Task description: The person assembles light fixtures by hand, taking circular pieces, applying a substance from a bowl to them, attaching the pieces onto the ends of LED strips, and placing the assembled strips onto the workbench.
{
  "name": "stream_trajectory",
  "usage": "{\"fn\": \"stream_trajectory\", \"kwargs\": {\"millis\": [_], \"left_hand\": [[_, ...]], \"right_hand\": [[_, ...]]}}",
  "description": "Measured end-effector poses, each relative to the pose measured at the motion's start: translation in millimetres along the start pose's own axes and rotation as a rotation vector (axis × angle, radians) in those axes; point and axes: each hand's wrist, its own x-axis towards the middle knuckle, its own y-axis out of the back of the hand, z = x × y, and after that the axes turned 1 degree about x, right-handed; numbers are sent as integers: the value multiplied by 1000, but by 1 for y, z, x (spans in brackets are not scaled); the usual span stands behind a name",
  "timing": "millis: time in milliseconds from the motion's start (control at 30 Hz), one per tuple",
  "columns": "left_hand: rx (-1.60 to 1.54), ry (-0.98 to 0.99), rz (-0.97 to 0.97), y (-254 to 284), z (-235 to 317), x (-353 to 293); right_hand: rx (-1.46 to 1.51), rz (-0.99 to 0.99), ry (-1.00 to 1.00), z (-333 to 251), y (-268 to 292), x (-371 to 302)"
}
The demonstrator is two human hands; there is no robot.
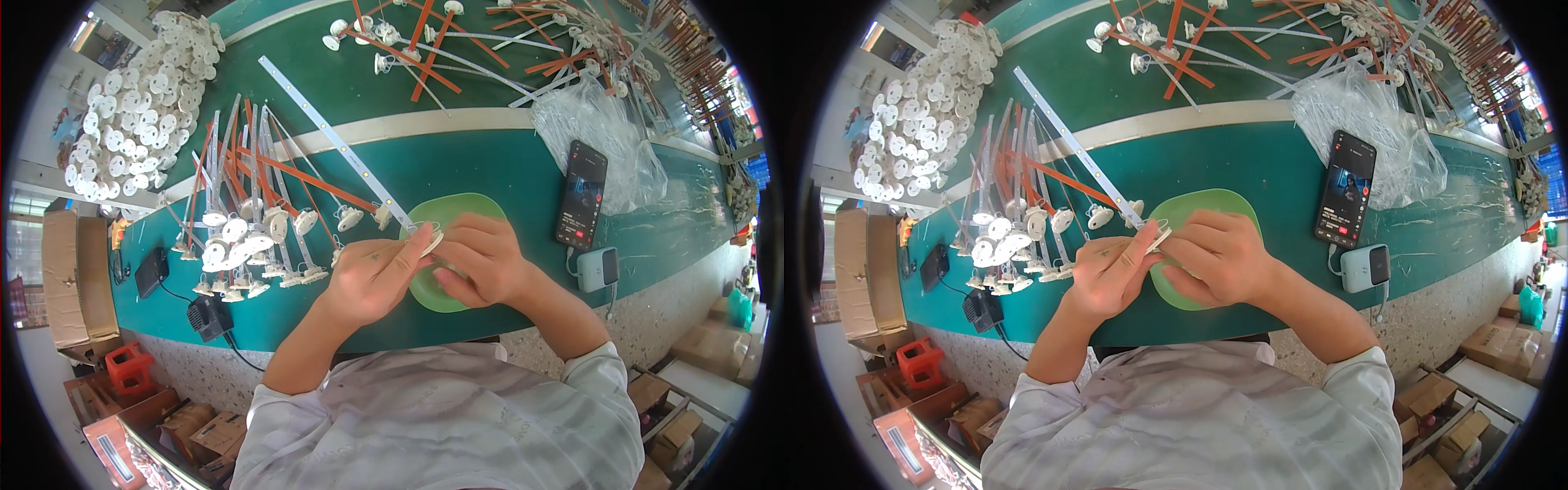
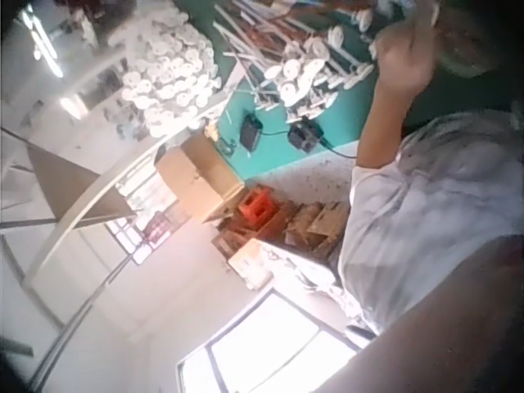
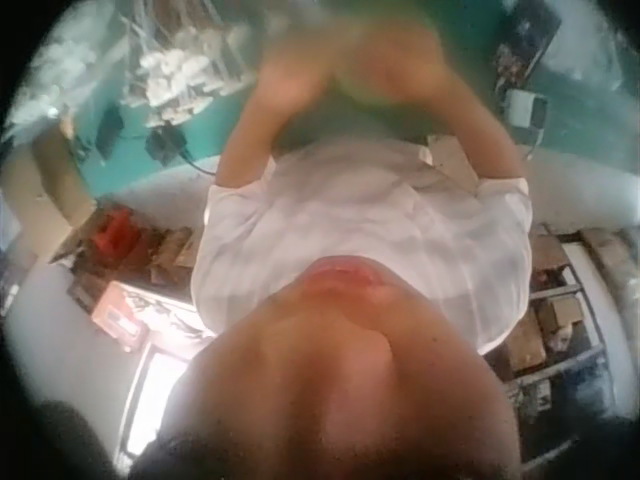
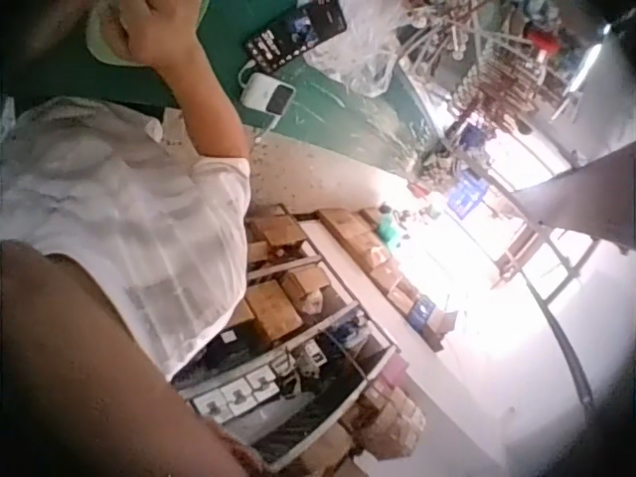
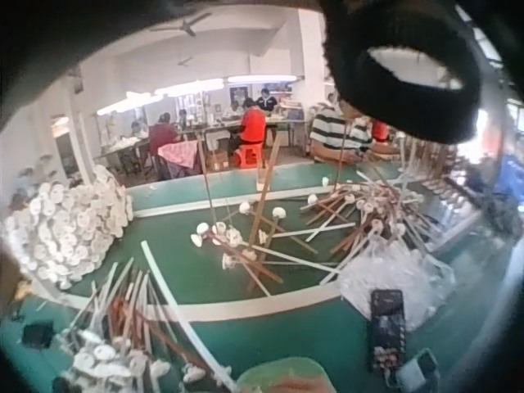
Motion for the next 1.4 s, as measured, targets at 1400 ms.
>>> {"fn": "stream_trajectory", "kwargs": {"millis": [1400], "left_hand": [[570,853,-1341,249,-55,40]], "right_hand": [[-20,-4,14,-7,7,-1]]}}
